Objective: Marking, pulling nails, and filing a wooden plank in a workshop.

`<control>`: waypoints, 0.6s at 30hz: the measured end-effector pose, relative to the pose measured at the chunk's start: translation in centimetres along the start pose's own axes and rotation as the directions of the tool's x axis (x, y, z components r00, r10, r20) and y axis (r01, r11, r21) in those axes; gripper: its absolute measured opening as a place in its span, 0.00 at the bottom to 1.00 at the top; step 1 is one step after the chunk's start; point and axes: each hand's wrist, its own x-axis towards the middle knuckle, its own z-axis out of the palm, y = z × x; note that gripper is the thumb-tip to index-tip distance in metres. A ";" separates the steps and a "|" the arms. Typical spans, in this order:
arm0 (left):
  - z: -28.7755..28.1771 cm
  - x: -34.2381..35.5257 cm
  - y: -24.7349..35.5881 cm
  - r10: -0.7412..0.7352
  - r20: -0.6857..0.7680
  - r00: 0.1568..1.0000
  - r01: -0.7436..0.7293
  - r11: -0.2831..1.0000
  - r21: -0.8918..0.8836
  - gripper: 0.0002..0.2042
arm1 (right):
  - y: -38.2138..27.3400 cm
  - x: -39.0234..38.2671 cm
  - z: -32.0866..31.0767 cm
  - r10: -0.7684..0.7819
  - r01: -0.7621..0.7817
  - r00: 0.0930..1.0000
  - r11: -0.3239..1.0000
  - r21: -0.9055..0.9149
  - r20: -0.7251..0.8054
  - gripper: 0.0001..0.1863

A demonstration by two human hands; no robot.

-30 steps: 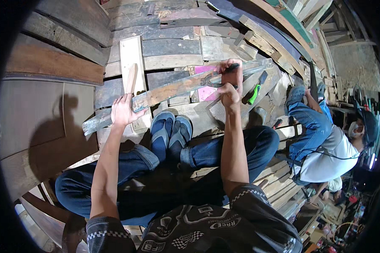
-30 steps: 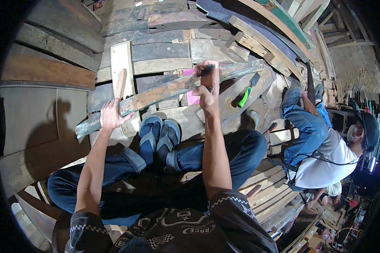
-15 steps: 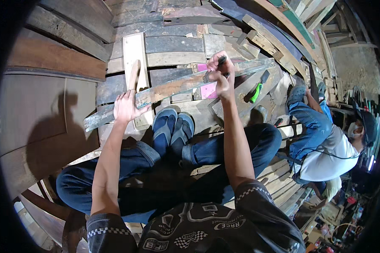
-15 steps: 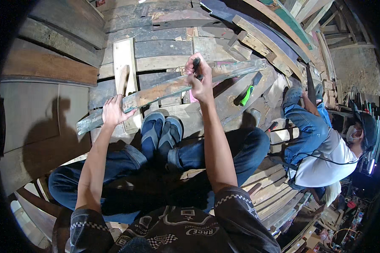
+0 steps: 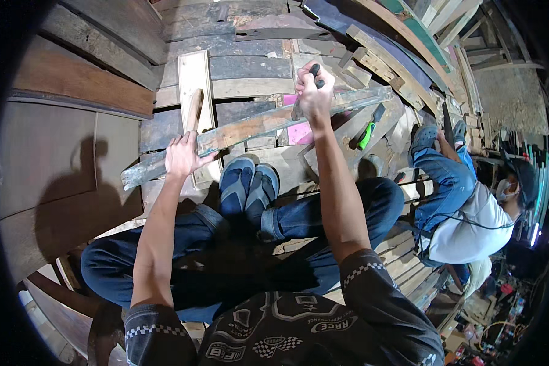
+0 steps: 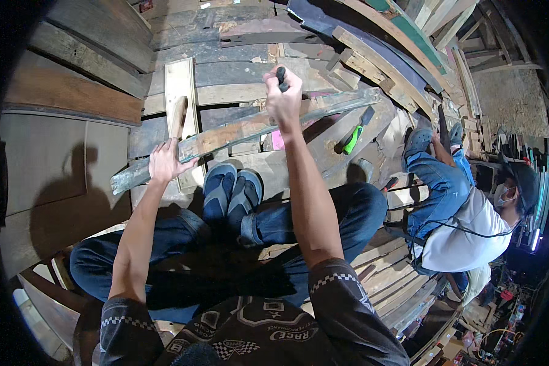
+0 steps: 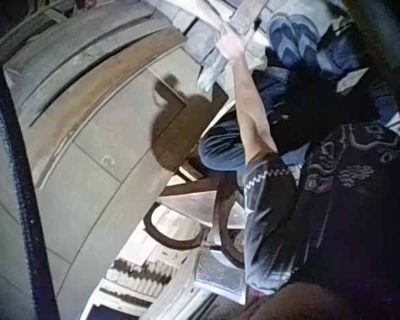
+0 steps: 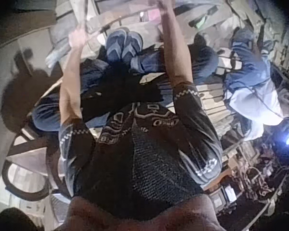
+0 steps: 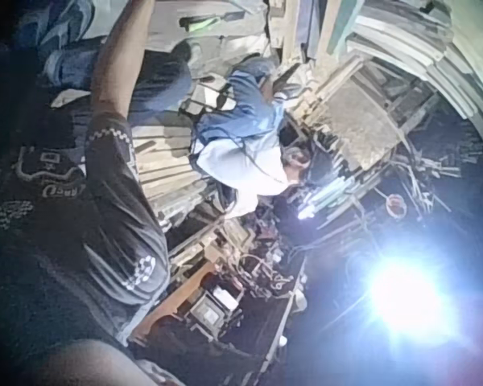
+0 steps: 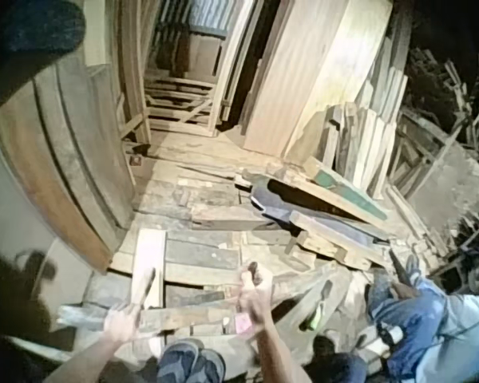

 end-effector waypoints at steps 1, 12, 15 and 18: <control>-0.2 -0.1 0.1 -0.012 0.030 0.999 0.012 1.000 -0.005 0.37 | -0.1 0.3 -0.1 0.065 -0.064 0.998 0.997 0.042 -0.028 0.07; 0.6 -0.2 -1.2 0.028 -0.059 0.998 -0.026 0.999 0.033 0.37 | 1.0 3.2 -0.1 0.136 -0.147 0.977 0.988 -0.056 -0.164 0.07; 0.1 0.4 -0.5 0.019 -0.018 1.000 -0.019 1.000 0.017 0.38 | 2.9 4.3 -1.3 0.025 -0.068 0.979 0.976 -0.209 -0.201 0.07; 0.3 -0.1 -0.7 0.013 -0.036 0.999 -0.012 1.000 0.011 0.37 | 3.0 4.5 -0.4 0.106 -0.142 0.981 0.963 -0.231 -0.160 0.06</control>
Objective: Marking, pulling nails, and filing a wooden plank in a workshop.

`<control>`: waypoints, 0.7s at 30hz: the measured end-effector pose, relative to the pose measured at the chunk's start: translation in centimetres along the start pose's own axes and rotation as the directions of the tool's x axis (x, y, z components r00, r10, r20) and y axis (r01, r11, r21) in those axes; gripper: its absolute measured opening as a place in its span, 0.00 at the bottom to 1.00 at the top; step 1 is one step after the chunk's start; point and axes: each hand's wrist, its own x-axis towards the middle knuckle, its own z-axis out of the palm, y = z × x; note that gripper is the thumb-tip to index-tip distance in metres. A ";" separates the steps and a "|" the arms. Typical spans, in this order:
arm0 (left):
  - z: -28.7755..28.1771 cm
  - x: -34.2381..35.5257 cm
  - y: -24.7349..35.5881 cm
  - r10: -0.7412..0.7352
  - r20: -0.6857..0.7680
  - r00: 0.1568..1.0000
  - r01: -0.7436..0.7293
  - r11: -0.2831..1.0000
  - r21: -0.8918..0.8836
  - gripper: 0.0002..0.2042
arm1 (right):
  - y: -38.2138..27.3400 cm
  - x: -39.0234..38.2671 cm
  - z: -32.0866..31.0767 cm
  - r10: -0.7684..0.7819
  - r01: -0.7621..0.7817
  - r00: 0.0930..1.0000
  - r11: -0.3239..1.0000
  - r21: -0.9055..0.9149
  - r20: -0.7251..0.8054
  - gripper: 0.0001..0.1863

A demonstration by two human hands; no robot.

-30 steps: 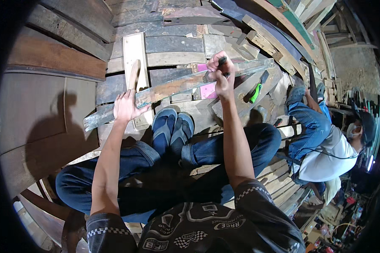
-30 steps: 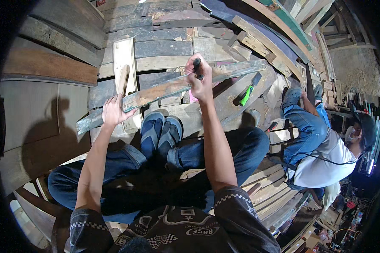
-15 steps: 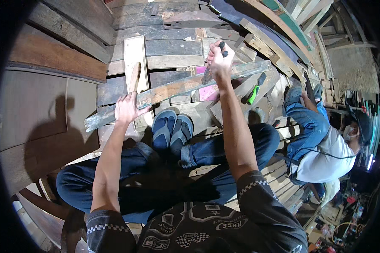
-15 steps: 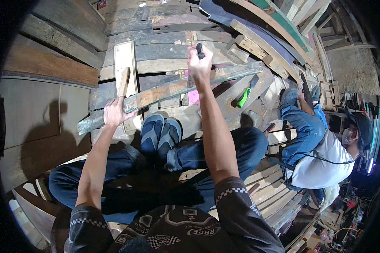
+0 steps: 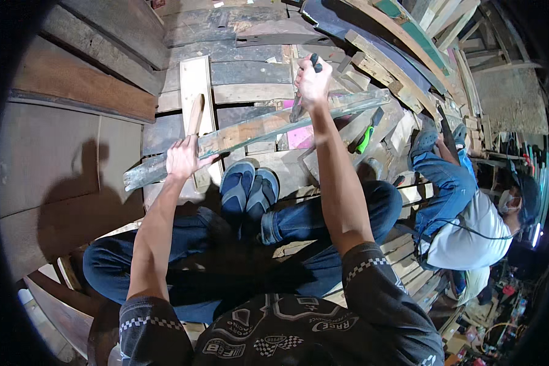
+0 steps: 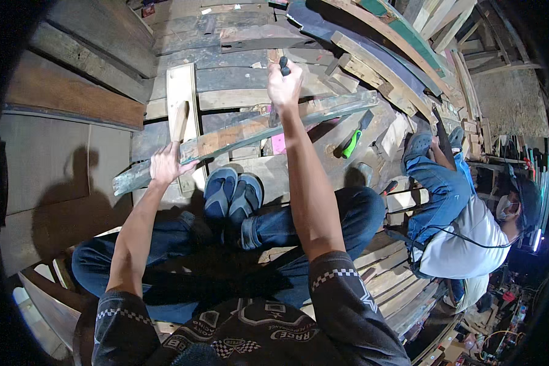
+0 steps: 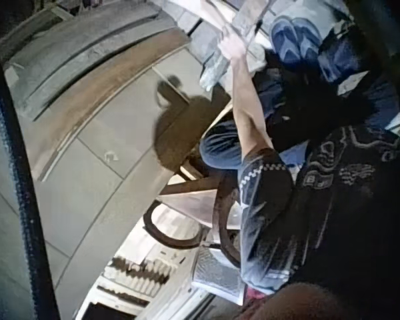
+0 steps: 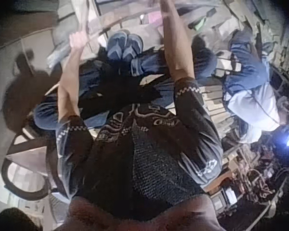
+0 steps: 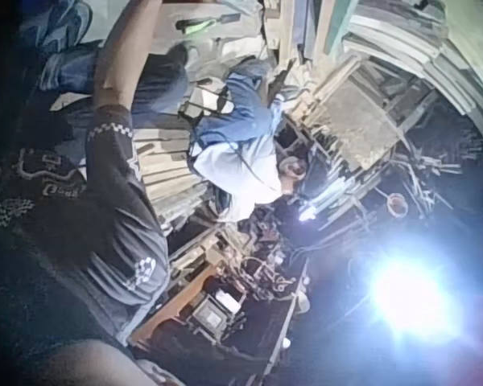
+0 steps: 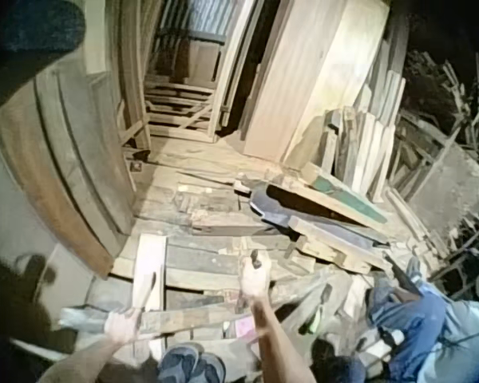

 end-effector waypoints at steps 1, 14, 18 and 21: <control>0.0 -0.1 0.0 0.020 -0.057 0.998 -0.019 1.000 0.012 0.36 | -0.1 0.1 0.1 0.017 -0.018 1.000 0.999 -0.030 -0.015 0.06; -3.6 3.0 4.7 0.105 -0.030 0.994 -0.109 0.975 -0.191 0.38 | 0.0 -1.2 -0.8 -0.032 0.032 0.999 0.996 0.079 0.007 0.05; -3.5 4.9 8.1 0.164 0.019 0.986 -0.157 0.968 -0.196 0.38 | 0.5 -0.6 -1.5 -0.055 0.054 0.998 0.997 0.054 0.009 0.06; -0.8 6.1 7.8 0.170 -0.002 0.985 -0.167 0.966 -0.197 0.39 | -0.1 -1.2 -0.5 -0.062 0.059 0.997 0.995 0.081 0.037 0.07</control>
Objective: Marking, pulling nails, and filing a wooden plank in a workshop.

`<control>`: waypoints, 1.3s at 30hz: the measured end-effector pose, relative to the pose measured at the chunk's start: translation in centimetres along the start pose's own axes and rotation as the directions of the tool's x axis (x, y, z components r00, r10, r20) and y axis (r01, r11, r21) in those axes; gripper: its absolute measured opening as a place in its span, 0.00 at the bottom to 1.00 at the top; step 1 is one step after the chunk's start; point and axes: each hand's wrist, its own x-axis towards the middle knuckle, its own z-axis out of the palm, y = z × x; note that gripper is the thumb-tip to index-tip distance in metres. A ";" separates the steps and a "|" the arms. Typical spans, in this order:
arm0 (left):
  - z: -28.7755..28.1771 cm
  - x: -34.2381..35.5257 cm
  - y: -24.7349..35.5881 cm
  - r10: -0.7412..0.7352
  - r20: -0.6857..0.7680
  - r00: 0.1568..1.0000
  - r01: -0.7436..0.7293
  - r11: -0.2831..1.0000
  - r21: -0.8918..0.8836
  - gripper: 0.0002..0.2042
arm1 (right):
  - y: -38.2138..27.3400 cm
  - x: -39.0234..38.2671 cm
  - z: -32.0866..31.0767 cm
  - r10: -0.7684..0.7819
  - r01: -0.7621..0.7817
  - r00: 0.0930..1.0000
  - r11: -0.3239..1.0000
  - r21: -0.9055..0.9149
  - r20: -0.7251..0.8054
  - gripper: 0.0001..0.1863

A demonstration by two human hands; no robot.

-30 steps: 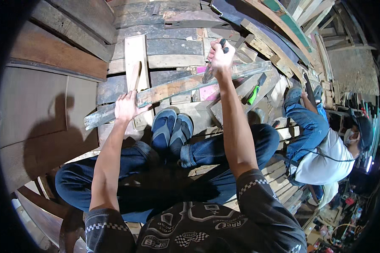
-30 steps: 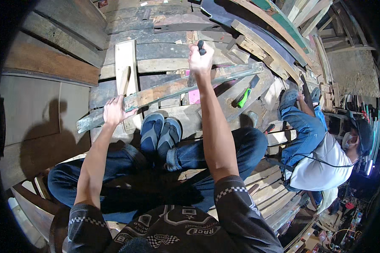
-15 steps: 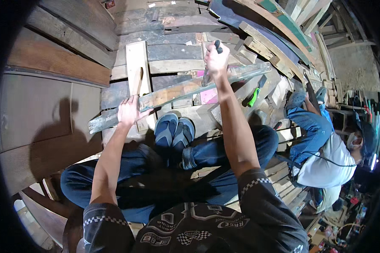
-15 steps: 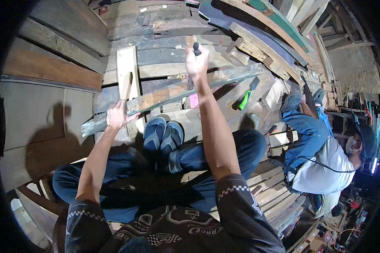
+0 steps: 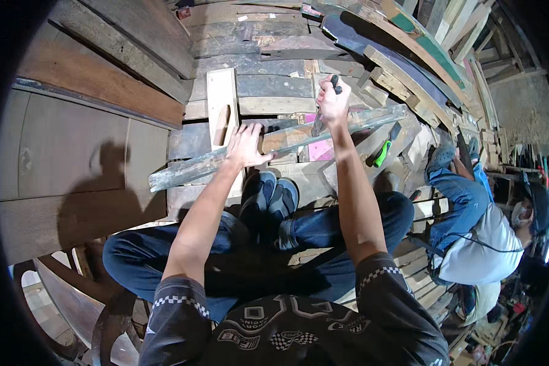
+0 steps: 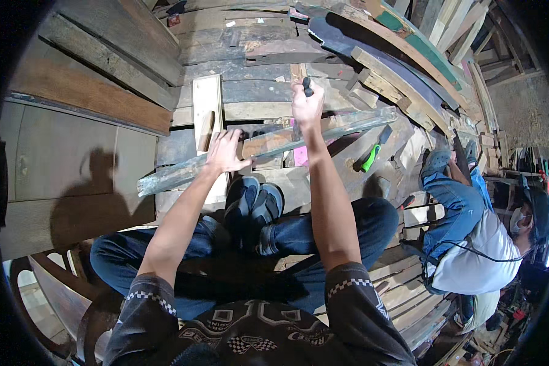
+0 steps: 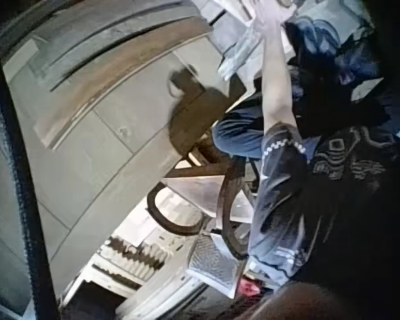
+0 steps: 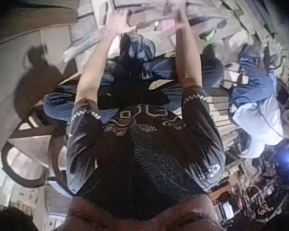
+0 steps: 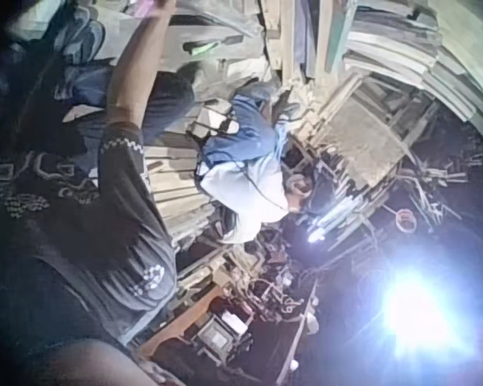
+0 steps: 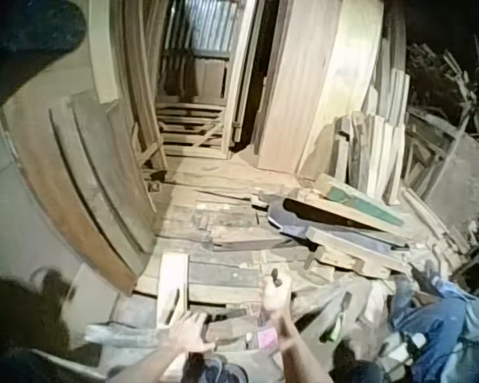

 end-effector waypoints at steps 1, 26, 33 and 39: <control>-0.2 0.5 0.6 -0.049 0.090 0.995 0.048 0.999 0.016 0.42 | 0.1 0.0 -0.1 0.009 -0.009 1.000 0.999 0.037 -0.002 0.07; -0.6 1.1 1.2 -0.128 0.248 0.960 0.154 0.984 -0.089 0.45 | 0.2 1.1 0.7 0.036 -0.037 0.996 0.999 -0.011 -0.078 0.09; -0.5 0.5 1.2 -0.137 0.215 0.967 0.152 0.987 -0.055 0.38 | 0.3 1.9 1.1 -0.008 -0.022 0.995 0.953 -0.302 -0.096 0.09; 0.9 0.4 0.7 -0.109 0.169 0.980 0.117 0.992 -0.040 0.39 | -1.9 3.2 2.9 0.058 -0.103 0.993 0.867 -0.487 -0.107 0.09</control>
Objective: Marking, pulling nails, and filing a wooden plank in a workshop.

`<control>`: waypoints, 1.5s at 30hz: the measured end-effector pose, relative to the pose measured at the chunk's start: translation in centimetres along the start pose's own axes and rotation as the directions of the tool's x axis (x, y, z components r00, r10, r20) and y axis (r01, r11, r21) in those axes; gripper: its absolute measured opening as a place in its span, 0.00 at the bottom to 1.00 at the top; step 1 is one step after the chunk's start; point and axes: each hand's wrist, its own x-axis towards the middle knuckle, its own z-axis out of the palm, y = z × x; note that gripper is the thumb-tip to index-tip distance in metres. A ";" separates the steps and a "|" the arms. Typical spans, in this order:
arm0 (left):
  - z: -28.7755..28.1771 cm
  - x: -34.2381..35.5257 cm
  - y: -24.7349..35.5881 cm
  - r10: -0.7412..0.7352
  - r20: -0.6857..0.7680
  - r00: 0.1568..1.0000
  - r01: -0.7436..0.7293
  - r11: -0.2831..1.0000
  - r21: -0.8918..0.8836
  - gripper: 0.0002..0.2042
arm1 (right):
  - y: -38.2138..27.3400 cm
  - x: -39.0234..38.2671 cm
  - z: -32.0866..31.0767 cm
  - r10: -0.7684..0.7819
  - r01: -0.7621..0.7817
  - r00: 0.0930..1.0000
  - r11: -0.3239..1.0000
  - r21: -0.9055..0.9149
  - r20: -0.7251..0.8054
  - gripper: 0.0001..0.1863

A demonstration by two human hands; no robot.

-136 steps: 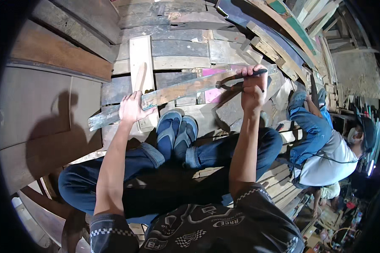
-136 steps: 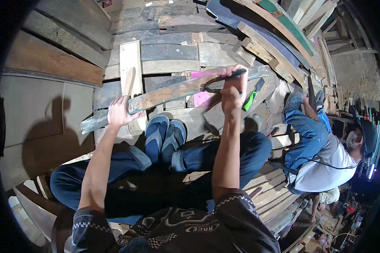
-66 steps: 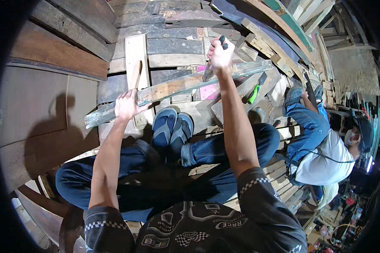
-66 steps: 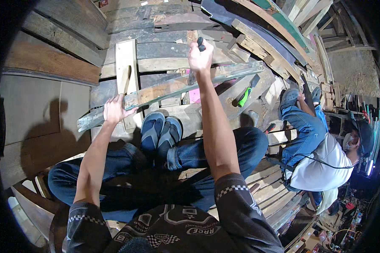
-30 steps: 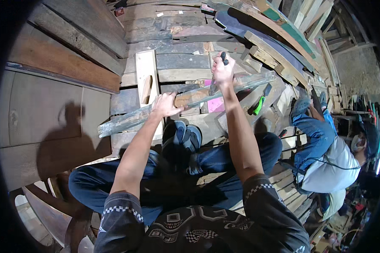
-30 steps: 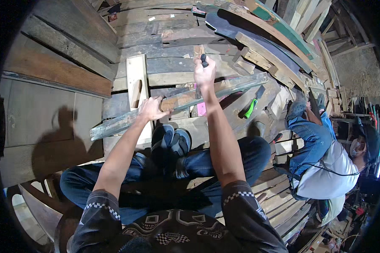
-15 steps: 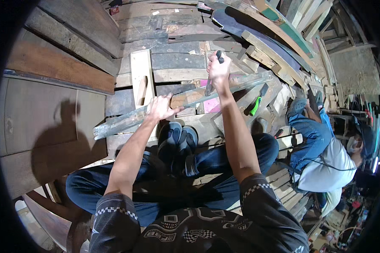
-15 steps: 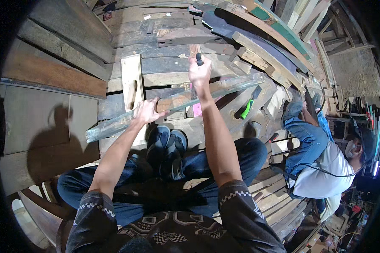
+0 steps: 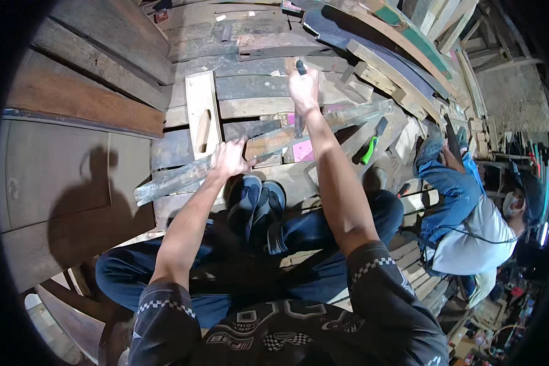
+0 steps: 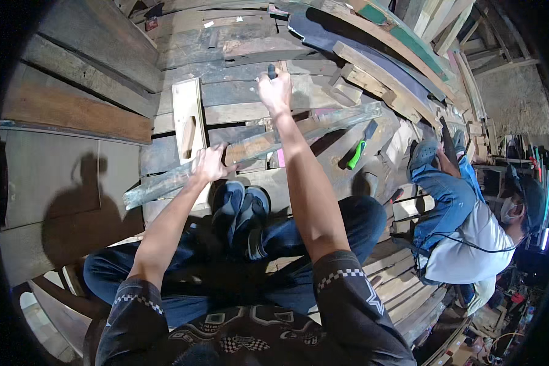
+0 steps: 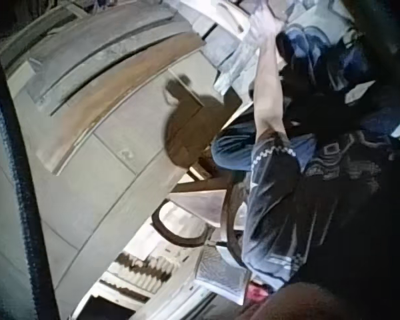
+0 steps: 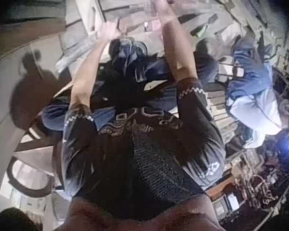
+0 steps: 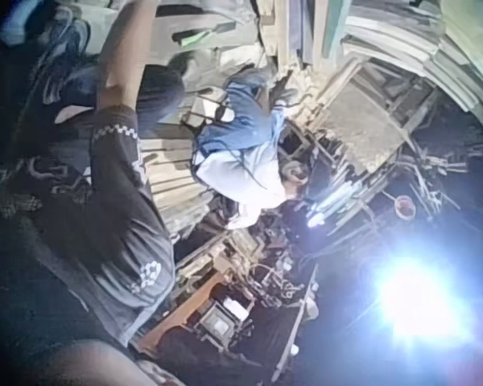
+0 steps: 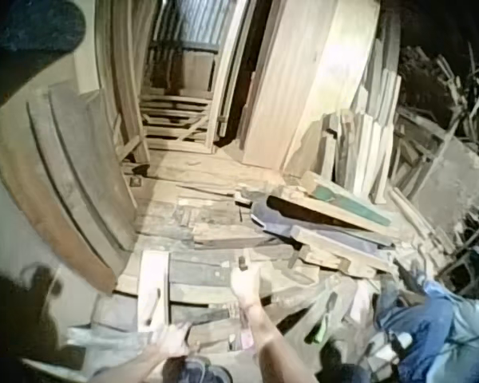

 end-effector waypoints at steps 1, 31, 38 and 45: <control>-0.6 -0.4 0.5 -0.033 0.039 0.999 0.033 0.999 -0.007 0.39 | -0.2 -0.3 -0.1 0.009 -0.010 1.000 0.999 0.040 0.022 0.09; 0.5 -1.6 1.3 0.018 0.116 0.993 -0.029 0.995 0.092 0.36 | 6.8 7.2 5.0 0.569 -0.579 0.693 0.805 -0.128 0.442 0.11; -1.1 -0.6 1.4 -0.023 0.100 0.995 0.021 1.000 0.023 0.38 | 1.1 8.5 -3.3 0.351 -0.622 0.769 0.604 0.499 0.534 0.05; -0.6 -0.5 0.7 0.013 -0.015 1.000 -0.013 0.999 0.033 0.41 | -4.2 5.0 -14.5 0.136 -0.500 0.858 0.439 0.746 0.495 0.13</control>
